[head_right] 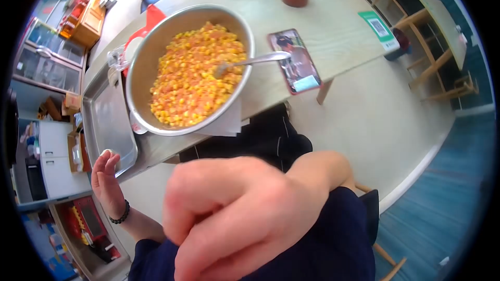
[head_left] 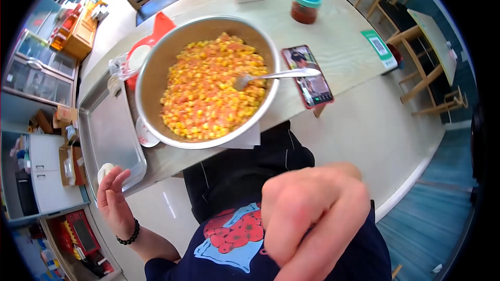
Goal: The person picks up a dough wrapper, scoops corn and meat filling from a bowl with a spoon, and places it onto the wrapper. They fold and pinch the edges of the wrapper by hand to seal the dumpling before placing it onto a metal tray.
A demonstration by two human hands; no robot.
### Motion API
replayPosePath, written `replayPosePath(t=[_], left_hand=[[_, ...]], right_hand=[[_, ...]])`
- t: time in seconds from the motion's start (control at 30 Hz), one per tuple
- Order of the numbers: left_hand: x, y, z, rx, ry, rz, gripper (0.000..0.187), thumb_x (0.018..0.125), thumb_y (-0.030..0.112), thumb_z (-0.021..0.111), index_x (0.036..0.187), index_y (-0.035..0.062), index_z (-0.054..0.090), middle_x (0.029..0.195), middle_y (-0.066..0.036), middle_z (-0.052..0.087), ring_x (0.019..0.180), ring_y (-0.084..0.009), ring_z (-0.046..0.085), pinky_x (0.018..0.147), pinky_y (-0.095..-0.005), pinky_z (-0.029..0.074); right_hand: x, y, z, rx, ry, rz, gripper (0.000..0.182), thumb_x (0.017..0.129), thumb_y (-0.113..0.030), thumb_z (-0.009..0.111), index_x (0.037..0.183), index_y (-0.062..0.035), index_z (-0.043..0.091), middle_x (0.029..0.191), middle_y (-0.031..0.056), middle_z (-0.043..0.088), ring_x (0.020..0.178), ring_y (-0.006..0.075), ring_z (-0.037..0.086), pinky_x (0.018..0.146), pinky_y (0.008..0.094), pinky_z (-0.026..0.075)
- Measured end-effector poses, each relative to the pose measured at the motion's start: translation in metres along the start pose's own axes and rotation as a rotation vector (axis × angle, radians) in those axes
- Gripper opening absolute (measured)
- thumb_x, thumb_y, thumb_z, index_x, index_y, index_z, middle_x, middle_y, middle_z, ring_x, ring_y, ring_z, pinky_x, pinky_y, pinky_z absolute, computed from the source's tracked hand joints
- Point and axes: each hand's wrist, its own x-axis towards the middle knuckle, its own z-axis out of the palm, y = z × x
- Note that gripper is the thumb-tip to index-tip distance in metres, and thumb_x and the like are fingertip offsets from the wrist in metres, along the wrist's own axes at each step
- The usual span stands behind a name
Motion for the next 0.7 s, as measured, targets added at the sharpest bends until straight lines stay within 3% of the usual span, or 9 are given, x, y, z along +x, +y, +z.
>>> replayPosePath(t=[0.07, 0.1, 0.2, 0.23, 0.27, 0.33, 0.4, 0.47, 0.7], left_hand=[[0.001, 0.006, 0.011, 0.006, -0.055, 0.017, 0.038, 0.095, 0.026, 0.047, 0.121, -0.0014, 0.051, 0.122, -0.020, 0.054, 0.108, -0.0345, 0.055, 0.099, -0.0452, 0.037], [0.001, 0.010, 0.017, 0.012, -0.072, 0.018, 0.039, 0.095, 0.026, 0.047, 0.122, -0.0021, 0.050, 0.123, -0.020, 0.054, 0.108, -0.0347, 0.055, 0.099, -0.0447, 0.037], [0.001, 0.017, 0.031, 0.024, -0.099, 0.015, 0.039, 0.095, 0.026, 0.046, 0.122, -0.0028, 0.050, 0.123, -0.020, 0.053, 0.108, -0.0343, 0.055, 0.099, -0.0440, 0.037], [0.001, 0.018, 0.034, 0.026, -0.100, 0.021, 0.039, 0.095, 0.026, 0.046, 0.122, -0.0028, 0.050, 0.123, -0.020, 0.053, 0.108, -0.0343, 0.055, 0.099, -0.0440, 0.037], [0.001, 0.020, 0.037, 0.034, -0.115, 0.017, 0.041, 0.095, 0.027, 0.047, 0.123, -0.0033, 0.049, 0.123, -0.020, 0.053, 0.109, -0.0321, 0.055, 0.099, -0.0427, 0.037], [0.000, 0.024, 0.043, 0.047, -0.128, 0.016, 0.043, 0.095, 0.028, 0.047, 0.124, -0.0039, 0.047, 0.124, -0.019, 0.052, 0.110, -0.0300, 0.054, 0.099, -0.0413, 0.038], [0.001, 0.028, 0.050, 0.049, -0.144, 0.017, 0.042, 0.095, 0.027, 0.047, 0.124, -0.0026, 0.048, 0.124, -0.020, 0.052, 0.110, -0.0305, 0.055, 0.099, -0.0416, 0.038], [0.002, 0.030, 0.055, 0.050, -0.138, 0.023, 0.040, 0.095, 0.026, 0.047, 0.122, -0.0035, 0.049, 0.123, -0.020, 0.053, 0.109, -0.0317, 0.055, 0.099, -0.0419, 0.037], [0.001, 0.033, 0.071, 0.042, -0.127, -0.014, 0.035, 0.095, 0.019, 0.045, 0.119, -0.0055, 0.051, 0.120, -0.020, 0.055, 0.107, -0.0314, 0.057, 0.097, -0.0398, 0.038]], right_hand=[[0.000, 0.007, -0.007, 0.019, -0.145, -0.491, 0.041, 0.083, -0.027, 0.066, 0.107, 0.0058, 0.063, 0.088, 0.0195, 0.061, 0.081, 0.0287, 0.059, 0.062, 0.0281, 0.046], [-0.008, -0.009, 0.035, -0.005, 0.398, -0.344, 0.005, 0.066, -0.006, 0.074, 0.066, -0.0028, 0.070, 0.074, 0.0074, 0.056, 0.056, 0.0159, 0.045, 0.048, 0.0262, 0.034], [-0.032, -0.031, -0.002, -0.113, -0.031, -0.296, 0.021, 0.070, -0.001, 0.075, 0.090, -0.0029, 0.070, 0.087, 0.0062, 0.056, 0.070, 0.0134, 0.053, 0.056, 0.0279, 0.038], [-0.025, -0.057, 0.047, -0.267, 0.562, -0.112, 0.009, 0.064, -0.009, 0.075, 0.072, -0.0060, 0.072, 0.075, 0.0042, 0.057, 0.058, 0.0166, 0.047, 0.048, 0.0267, 0.035], [-0.026, -0.051, 0.038, -0.267, 0.561, -0.118, 0.009, 0.064, -0.009, 0.075, 0.072, -0.0060, 0.072, 0.075, 0.0042, 0.057, 0.058, 0.0166, 0.047, 0.048, 0.0267, 0.035], [-0.031, -0.034, 0.012, -0.492, 0.258, -0.674, 0.010, 0.061, -0.012, 0.075, 0.070, -0.0094, 0.072, 0.076, 0.0008, 0.058, 0.058, 0.0161, 0.047, 0.048, 0.0268, 0.034], [-0.052, -0.048, 0.009, -0.482, 0.279, -0.502, 0.013, 0.064, -0.020, 0.075, 0.070, -0.0090, 0.072, 0.076, 0.0027, 0.059, 0.059, 0.0164, 0.047, 0.048, 0.0283, 0.035], [-0.068, -0.043, -0.005, -0.572, 0.140, -0.406, 0.020, 0.070, -0.004, 0.071, 0.091, -0.0036, 0.069, 0.085, 0.0049, 0.056, 0.069, 0.0157, 0.053, 0.057, 0.0251, 0.041], [-0.100, 0.038, -0.036, -1.046, 0.278, 0.241, 0.025, 0.069, -0.005, 0.067, 0.094, -0.0054, 0.065, 0.081, 0.0080, 0.057, 0.074, 0.0240, 0.058, 0.064, 0.0329, 0.048]])
